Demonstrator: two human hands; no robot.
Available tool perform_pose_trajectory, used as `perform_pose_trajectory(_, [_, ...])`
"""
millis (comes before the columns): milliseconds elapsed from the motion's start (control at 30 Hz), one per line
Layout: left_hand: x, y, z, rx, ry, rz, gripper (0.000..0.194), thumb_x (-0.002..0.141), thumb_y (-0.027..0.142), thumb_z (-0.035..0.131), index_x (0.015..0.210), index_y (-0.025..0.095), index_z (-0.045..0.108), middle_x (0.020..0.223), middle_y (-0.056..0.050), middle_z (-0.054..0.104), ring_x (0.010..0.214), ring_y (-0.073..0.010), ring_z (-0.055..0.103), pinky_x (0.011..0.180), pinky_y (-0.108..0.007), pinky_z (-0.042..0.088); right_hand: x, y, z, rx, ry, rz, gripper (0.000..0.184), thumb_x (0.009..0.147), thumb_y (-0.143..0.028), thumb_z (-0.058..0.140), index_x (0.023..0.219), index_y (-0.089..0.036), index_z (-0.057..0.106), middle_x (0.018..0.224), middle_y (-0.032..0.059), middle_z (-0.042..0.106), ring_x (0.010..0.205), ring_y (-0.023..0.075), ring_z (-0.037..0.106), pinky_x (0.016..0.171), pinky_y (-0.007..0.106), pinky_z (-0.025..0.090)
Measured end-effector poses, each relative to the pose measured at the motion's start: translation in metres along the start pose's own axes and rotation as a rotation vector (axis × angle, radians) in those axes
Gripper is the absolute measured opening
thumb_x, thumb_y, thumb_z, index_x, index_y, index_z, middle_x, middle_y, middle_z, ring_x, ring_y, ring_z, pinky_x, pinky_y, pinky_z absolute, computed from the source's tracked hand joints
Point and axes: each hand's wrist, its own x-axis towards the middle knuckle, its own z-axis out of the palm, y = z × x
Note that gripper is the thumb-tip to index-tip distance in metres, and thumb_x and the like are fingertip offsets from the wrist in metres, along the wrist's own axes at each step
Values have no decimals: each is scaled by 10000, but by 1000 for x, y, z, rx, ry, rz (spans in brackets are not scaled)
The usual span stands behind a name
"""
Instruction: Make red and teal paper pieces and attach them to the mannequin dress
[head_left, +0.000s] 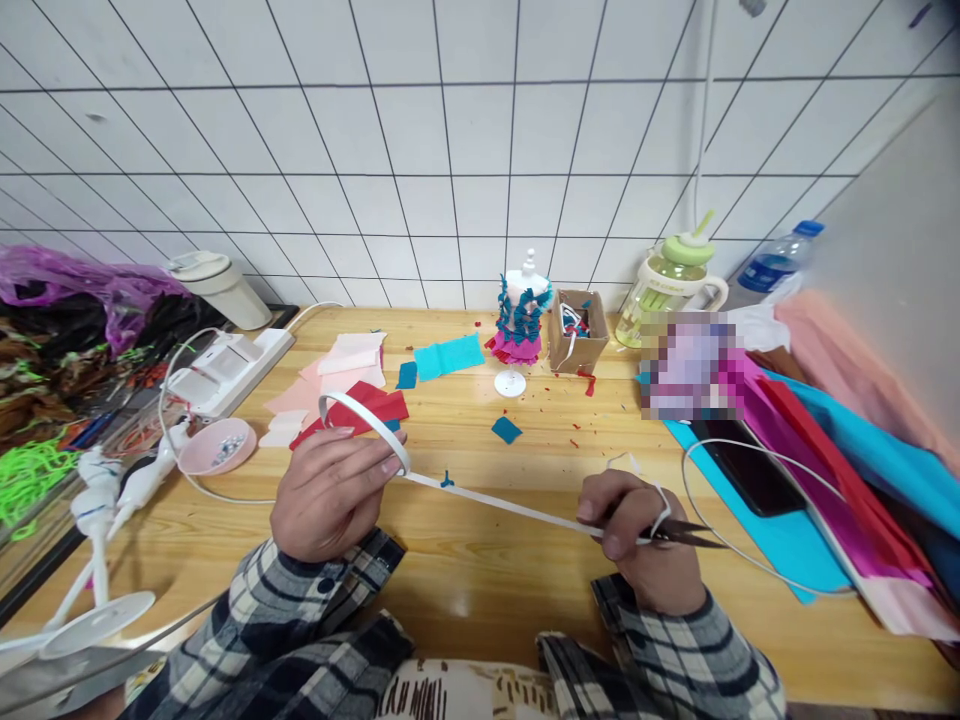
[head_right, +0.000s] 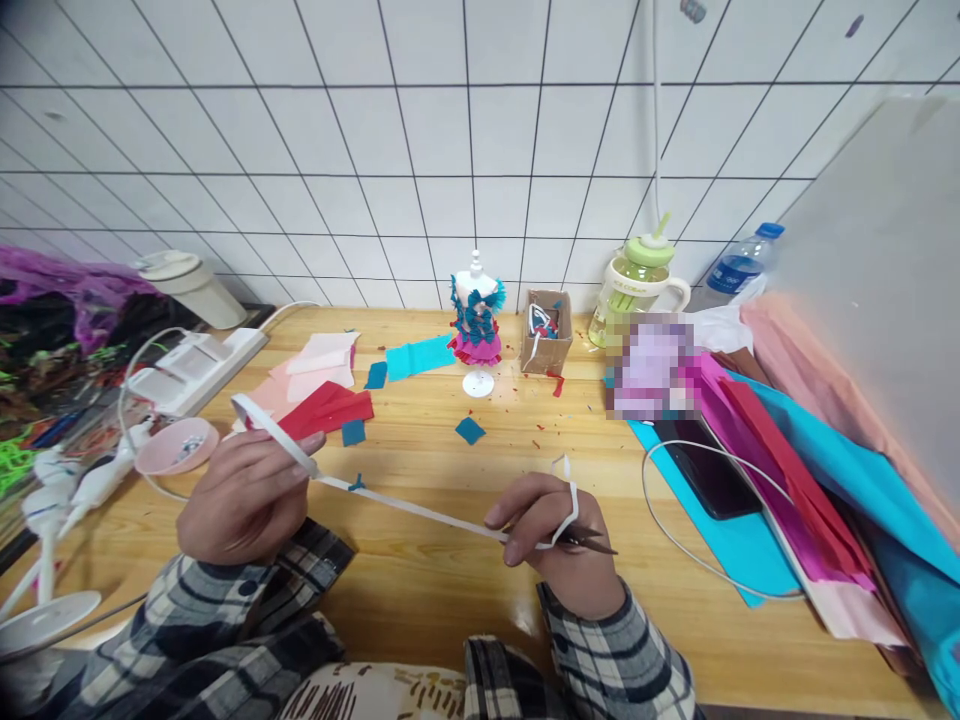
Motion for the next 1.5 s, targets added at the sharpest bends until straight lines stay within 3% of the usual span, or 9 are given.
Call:
perform_pose_trajectory(300, [3,5,-1,-4,-54,-48,200,803,108,564,945,249,564,894,7,752,753,-156,688,780,-371,532,-1,9,-4,-20,73,-7,111,775,-307,703,673,-267,684,760,38,637,699,170,558,593,297,437])
perform_pose_trajectory(467, [4,7,-1,-13,-46,-39,220,777,98,593,946,237,577,882,-16,757,714,-155,689,766,-362,538,-3,11,-6,-20,125,15,123,761,-314,714,655,-267,674,750,37,621,696,173,540,584,298,423])
perform_pose_trajectory(700, [-8,8,14,-55,34,-255,240,745,110,655,952,219,601,801,-24,739,717,-163,681,753,-324,532,-3,12,-2,23,141,14,135,762,-211,700,651,-261,641,737,17,596,678,156,516,590,289,395])
perform_pose_trajectory(867, [-14,14,26,62,156,-481,113,755,187,683,820,198,591,668,15,635,648,-140,617,643,-254,476,-2,13,0,33,148,39,165,753,-240,714,621,-239,615,720,20,578,662,151,507,576,282,386])
perform_pose_trajectory(1000, [-3,20,27,-21,-26,-608,51,825,218,604,842,184,571,691,16,579,577,-110,524,579,-232,425,1,13,4,58,245,84,202,719,-240,746,606,-226,579,722,10,550,653,137,495,553,263,375])
perform_pose_trajectory(1167, [4,23,24,-482,-239,-746,144,890,252,516,1017,185,528,830,-25,586,724,-136,551,644,-244,450,9,9,4,203,422,113,202,734,-232,726,656,-217,540,774,-14,514,493,65,334,446,225,255])
perform_pose_trajectory(1300, [4,23,21,-755,-272,-856,172,895,284,517,1040,197,488,767,-10,542,683,-130,527,605,-238,437,13,8,-3,286,528,159,177,755,-165,670,707,-225,510,782,-32,475,453,48,228,419,217,219])
perform_pose_trajectory(1433, [6,22,17,-887,-236,-864,195,893,342,510,1018,213,435,688,24,463,591,-113,456,525,-215,385,14,8,-7,361,597,200,185,738,-122,651,733,-222,495,804,-36,453,466,45,228,408,195,238])
perform_pose_trajectory(1500, [8,20,17,-891,-335,-819,259,885,400,508,1053,215,438,628,50,426,526,-107,414,484,-210,345,14,8,-7,387,607,210,184,735,-110,645,737,-216,494,820,-35,457,467,39,231,409,184,249])
